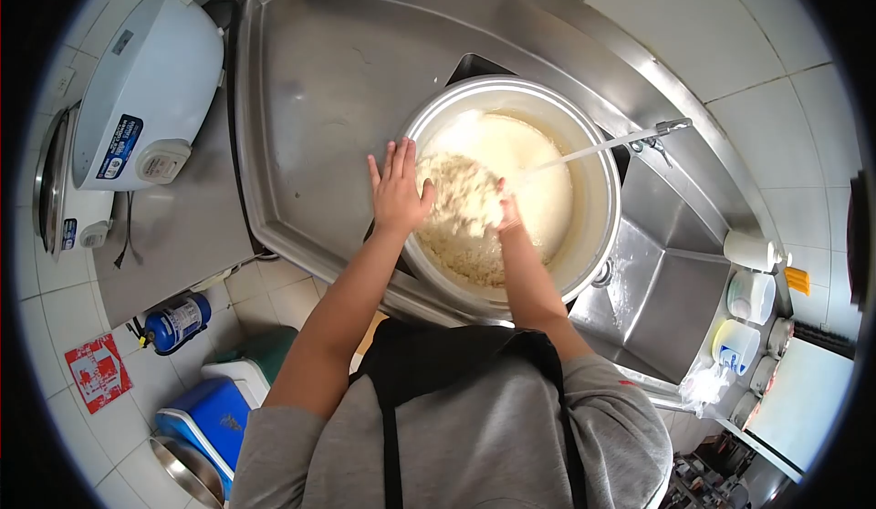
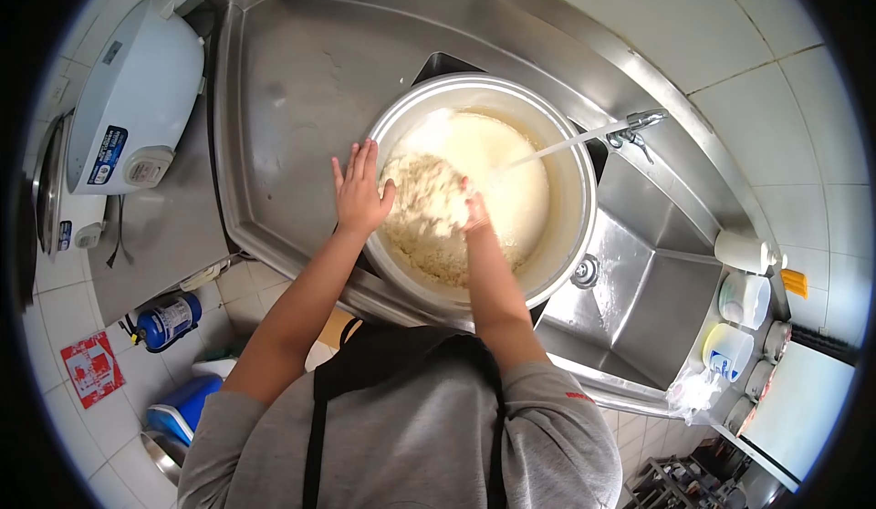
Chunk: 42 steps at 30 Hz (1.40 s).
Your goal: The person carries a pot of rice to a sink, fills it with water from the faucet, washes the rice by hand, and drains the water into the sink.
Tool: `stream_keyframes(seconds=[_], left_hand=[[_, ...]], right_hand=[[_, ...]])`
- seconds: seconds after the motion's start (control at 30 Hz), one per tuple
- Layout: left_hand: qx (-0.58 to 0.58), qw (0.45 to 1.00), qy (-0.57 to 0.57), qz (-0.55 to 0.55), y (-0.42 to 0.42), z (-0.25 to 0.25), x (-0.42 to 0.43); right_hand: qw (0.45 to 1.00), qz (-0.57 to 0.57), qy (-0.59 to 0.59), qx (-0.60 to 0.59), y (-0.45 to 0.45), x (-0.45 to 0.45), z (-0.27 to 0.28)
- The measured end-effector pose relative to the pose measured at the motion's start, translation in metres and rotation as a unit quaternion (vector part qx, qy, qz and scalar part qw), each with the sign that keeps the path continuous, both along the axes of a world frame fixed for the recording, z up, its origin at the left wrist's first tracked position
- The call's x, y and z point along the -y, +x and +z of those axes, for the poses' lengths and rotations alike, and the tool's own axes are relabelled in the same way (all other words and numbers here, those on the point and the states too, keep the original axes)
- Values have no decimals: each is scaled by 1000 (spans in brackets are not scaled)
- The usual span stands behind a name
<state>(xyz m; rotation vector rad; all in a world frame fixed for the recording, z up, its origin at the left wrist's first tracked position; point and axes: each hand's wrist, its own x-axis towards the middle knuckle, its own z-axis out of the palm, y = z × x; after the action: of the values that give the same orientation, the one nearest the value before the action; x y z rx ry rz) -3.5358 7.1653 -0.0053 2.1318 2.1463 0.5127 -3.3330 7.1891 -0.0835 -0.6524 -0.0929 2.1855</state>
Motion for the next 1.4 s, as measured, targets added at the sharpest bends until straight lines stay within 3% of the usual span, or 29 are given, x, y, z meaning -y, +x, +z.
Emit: stream_keyframes(seconds=[0.07, 0.1, 0.2, 0.23, 0.33, 0.47, 0.57, 0.67, 0.77, 0.87, 0.97, 1.1, 1.17, 1.23, 1.3, 1.4], left_hand=[[8, 1000, 8, 0, 1, 1, 0], [9, 1000, 10, -1, 1, 1, 1], [17, 1000, 14, 0, 1, 1, 0], [18, 1000, 14, 2, 1, 2, 0], [24, 1000, 18, 3, -1, 1, 0], [23, 1000, 17, -1, -1, 2, 0], [28, 1000, 11, 1, -1, 3, -1], [39, 999, 18, 7, -3, -3, -2], [46, 999, 17, 7, -2, -3, 0], [51, 999, 17, 8, -3, -2, 0], [54, 998, 23, 6, -5, -4, -2], [57, 998, 28, 7, -4, -4, 0], [49, 998, 25, 9, -3, -6, 0], [39, 999, 23, 6, -3, -8, 0], [30, 999, 22, 5, -3, -10, 1], [23, 1000, 20, 6, -2, -12, -1]], right_hand=[[981, 12, 48, 188, 40, -41, -31], [960, 66, 50, 267, 53, -59, -20], [836, 175, 55, 518, 89, -105, -8], [887, 155, 89, 425, 98, -106, -10], [840, 158, 95, 510, 102, -115, 8], [870, 44, 16, 492, 97, -119, 24], [761, 28, 123, 636, 126, -146, -51], [479, 138, 250, 830, 116, -188, -123], [516, 111, 180, 830, 28, -179, -97], [464, 162, 177, 853, -61, -154, -74], [464, 169, 191, 848, -128, -106, -50], [439, 129, 380, 804, -148, -4, -31], [502, 209, 428, 722, -123, 38, -6], [479, 307, 511, 644, -75, 74, -23], [363, 430, 595, 574, -16, 95, -30], [290, 568, 576, 511, 63, 87, 10]])
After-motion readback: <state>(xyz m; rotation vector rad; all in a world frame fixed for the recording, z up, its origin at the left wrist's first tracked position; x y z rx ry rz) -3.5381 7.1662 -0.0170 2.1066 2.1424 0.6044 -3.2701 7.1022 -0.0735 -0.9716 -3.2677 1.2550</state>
